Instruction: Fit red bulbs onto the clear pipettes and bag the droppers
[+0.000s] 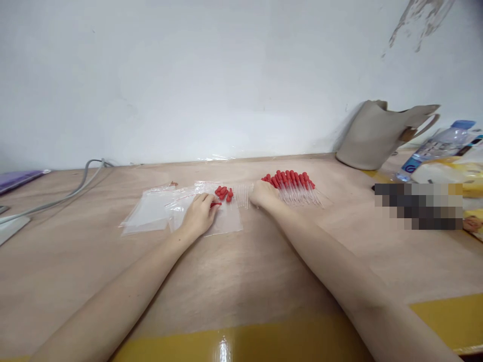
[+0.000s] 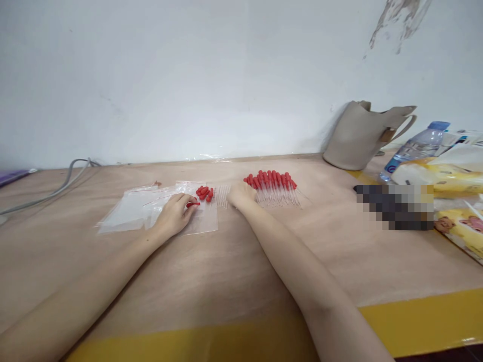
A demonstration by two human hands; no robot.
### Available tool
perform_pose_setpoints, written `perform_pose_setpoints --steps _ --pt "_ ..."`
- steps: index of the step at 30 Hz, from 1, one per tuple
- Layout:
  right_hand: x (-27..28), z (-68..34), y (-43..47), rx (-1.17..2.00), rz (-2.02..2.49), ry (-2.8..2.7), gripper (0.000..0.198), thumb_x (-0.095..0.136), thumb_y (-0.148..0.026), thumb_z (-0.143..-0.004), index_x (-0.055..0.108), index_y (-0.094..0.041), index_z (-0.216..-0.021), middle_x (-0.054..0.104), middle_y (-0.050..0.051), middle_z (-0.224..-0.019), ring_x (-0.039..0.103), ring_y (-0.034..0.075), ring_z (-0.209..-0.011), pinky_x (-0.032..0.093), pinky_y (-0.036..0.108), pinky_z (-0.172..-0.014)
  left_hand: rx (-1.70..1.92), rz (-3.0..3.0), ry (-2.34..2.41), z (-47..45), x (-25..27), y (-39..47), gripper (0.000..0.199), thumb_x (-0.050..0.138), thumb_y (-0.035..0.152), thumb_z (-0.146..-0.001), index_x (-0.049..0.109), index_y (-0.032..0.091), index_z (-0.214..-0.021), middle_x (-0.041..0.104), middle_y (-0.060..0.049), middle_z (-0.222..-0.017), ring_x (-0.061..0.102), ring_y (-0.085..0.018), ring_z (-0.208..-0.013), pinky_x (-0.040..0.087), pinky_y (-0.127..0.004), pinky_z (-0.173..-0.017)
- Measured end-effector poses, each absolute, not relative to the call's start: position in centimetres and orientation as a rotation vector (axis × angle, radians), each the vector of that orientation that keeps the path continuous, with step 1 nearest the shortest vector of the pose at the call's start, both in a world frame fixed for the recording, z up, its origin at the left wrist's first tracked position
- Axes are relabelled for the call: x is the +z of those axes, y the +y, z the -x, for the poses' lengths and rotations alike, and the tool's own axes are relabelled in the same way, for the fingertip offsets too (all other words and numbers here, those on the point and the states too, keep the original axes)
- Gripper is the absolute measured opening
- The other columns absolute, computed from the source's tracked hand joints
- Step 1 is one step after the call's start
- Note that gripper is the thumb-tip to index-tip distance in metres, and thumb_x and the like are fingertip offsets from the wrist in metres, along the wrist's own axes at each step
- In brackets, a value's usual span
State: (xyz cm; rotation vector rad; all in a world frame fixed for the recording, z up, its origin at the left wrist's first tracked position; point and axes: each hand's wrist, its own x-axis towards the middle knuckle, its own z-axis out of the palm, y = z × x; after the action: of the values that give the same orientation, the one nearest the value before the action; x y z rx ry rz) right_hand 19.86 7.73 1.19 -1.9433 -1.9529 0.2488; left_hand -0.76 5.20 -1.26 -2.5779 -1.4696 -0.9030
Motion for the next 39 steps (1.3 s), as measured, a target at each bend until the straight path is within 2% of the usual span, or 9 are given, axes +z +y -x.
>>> perform_pose_setpoints --steps 3,6,10,16,25,28,31,35,39 --pt "1.5 -21.1 6.0 0.161 1.954 -1.881 0.020 0.051 -0.026 -0.080 0.065 -0.015 -0.090 0.065 0.015 -0.090 0.061 0.026 -0.087 0.043 0.034 -0.070 -1.111 2.697 -1.504 -0.4 -0.8 3.9 0.011 0.045 0.023 -0.085 0.054 0.017 -0.090 0.061 -0.006 -0.090 0.056 -0.019 -0.084 0.045 -0.033 -0.076" --pt "0.8 -23.0 3.6 0.007 1.607 -1.950 0.021 0.046 -0.023 -0.084 0.063 -0.016 -0.094 0.063 0.011 -0.092 0.059 0.022 -0.084 0.042 0.032 -0.071 -1.318 2.860 -1.491 -2.0 -0.9 2.5 0.018 0.046 0.023 -0.085 0.052 0.017 -0.101 0.062 -0.006 -0.096 0.059 -0.017 -0.086 0.047 -0.031 -0.075" --pt "-1.3 -25.2 0.5 -0.081 1.198 -2.056 0.024 0.042 -0.023 -0.088 0.060 -0.016 -0.101 0.062 0.009 -0.088 0.057 0.018 -0.080 0.040 0.031 -0.072 -1.238 3.008 -1.417 -3.4 -1.5 1.4 0.019 0.047 0.025 -0.086 0.059 0.017 -0.098 0.063 -0.006 -0.091 0.058 -0.017 -0.082 0.047 -0.030 -0.073" --pt "-3.3 -25.4 -1.2 -0.194 1.026 -2.129 0.022 0.044 -0.025 -0.089 0.061 -0.020 -0.101 0.065 0.006 -0.088 0.056 0.015 -0.074 0.034 0.033 -0.076 -1.248 3.068 -1.413 -3.5 -2.0 1.3 0.020 0.049 0.031 -0.086 0.062 0.018 -0.093 0.061 -0.005 -0.086 0.057 -0.016 -0.078 0.047 -0.028 -0.070" --pt "-3.1 -25.0 -1.3 -0.191 0.954 -2.178 0.020 0.045 -0.025 -0.088 0.062 -0.019 -0.097 0.066 0.004 -0.083 0.055 0.013 -0.072 0.033 0.033 -0.076 -1.323 3.084 -1.406 -3.5 -2.2 1.2 0.020 0.050 0.031 -0.085 0.063 0.018 -0.093 0.063 -0.004 -0.082 0.058 -0.015 -0.073 0.047 -0.026 -0.066" --pt "-3.2 -25.1 -1.3 -0.132 0.933 -2.186 0.020 0.046 -0.025 -0.088 0.062 -0.019 -0.097 0.066 0.004 -0.083 0.057 0.013 -0.073 0.034 0.033 -0.076 -1.396 3.094 -1.467 -3.5 -2.4 1.2 0.022 0.052 0.033 -0.084 0.062 0.018 -0.096 0.063 -0.003 -0.076 0.057 -0.014 -0.066 0.047 -0.025 -0.061" --pt "-3.1 -25.1 -1.2 -0.046 0.905 -2.195 0.021 0.046 -0.026 -0.088 0.063 -0.020 -0.098 0.067 0.004 -0.082 0.058 0.013 -0.072 0.034 0.033 -0.075 -1.481 3.122 -1.503 -3.5 -2.4 1.1 0.022 0.053 0.035 -0.082 0.062 0.017 -0.090 0.063 -0.002 -0.072 0.057 -0.013 -0.062 0.048 -0.024 -0.059" --pt "-2.4 -25.2 -1.4 0.034 0.881 -2.230 0.024 0.044 -0.026 -0.090 0.064 -0.023 -0.103 0.068 0.001 -0.077 0.058 0.012 -0.065 0.033 0.032 -0.073 -1.517 3.159 -1.468 -3.5 -2.1 0.8 0.021 0.054 0.034 -0.081 0.063 0.016 -0.087 0.062 -0.002 -0.070 0.056 -0.012 -0.059 0.047 -0.023 -0.056" --pt "-1.4 -25.6 -1.6 0.073 0.894 -2.307 0.025 0.043 -0.028 -0.090 0.066 -0.027 -0.101 0.067 -0.001 -0.070 0.053 0.010 -0.057 0.031 0.031 -0.069 -1.398 3.244 -1.360 -3.2 -1.8 0.6 0.019 0.052 0.030 -0.082 0.065 0.017 -0.086 0.061 -0.001 -0.067 0.053 -0.011 -0.055 0.044 -0.022 -0.053"
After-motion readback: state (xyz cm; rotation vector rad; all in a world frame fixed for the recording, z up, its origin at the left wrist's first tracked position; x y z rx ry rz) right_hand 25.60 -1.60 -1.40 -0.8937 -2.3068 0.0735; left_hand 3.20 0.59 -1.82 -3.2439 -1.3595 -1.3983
